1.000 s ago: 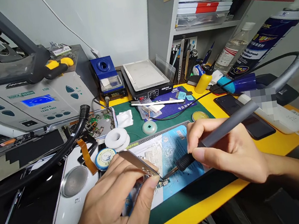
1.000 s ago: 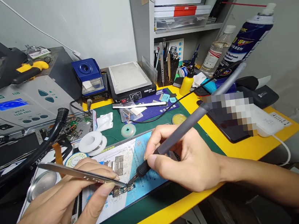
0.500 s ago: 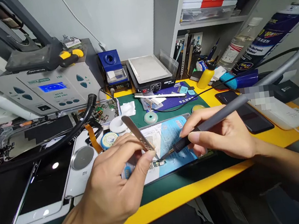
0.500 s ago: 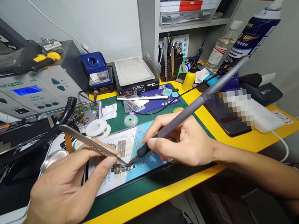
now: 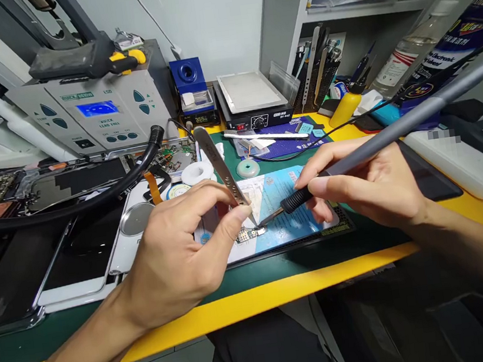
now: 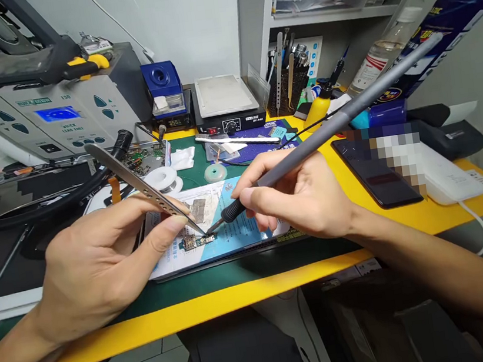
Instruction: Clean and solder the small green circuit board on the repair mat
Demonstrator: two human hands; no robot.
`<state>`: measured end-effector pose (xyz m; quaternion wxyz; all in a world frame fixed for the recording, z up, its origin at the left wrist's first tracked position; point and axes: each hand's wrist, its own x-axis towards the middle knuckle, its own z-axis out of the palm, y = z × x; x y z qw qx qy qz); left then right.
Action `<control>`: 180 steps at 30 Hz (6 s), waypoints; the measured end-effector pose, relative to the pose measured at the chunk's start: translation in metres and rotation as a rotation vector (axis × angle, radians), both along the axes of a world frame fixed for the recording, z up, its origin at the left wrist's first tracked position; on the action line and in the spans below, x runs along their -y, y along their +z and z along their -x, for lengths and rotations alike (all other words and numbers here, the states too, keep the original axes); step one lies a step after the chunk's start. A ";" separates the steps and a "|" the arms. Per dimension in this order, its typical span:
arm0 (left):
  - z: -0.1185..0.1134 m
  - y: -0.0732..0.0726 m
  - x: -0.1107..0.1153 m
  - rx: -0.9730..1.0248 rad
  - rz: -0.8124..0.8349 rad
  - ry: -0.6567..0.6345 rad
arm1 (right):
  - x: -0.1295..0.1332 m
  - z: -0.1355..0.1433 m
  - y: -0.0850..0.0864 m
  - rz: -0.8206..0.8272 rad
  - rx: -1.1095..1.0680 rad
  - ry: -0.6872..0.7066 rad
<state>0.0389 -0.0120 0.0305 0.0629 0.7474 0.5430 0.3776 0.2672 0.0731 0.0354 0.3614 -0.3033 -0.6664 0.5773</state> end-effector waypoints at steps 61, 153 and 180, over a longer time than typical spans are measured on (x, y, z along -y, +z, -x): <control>-0.004 -0.002 0.000 -0.002 -0.024 -0.012 | 0.002 -0.005 0.002 -0.086 0.042 0.006; 0.008 -0.008 0.002 0.441 0.254 -0.029 | -0.001 -0.005 0.004 0.032 -0.094 0.019; 0.006 -0.003 -0.006 0.604 0.362 0.039 | -0.016 0.000 -0.003 0.224 -0.147 0.048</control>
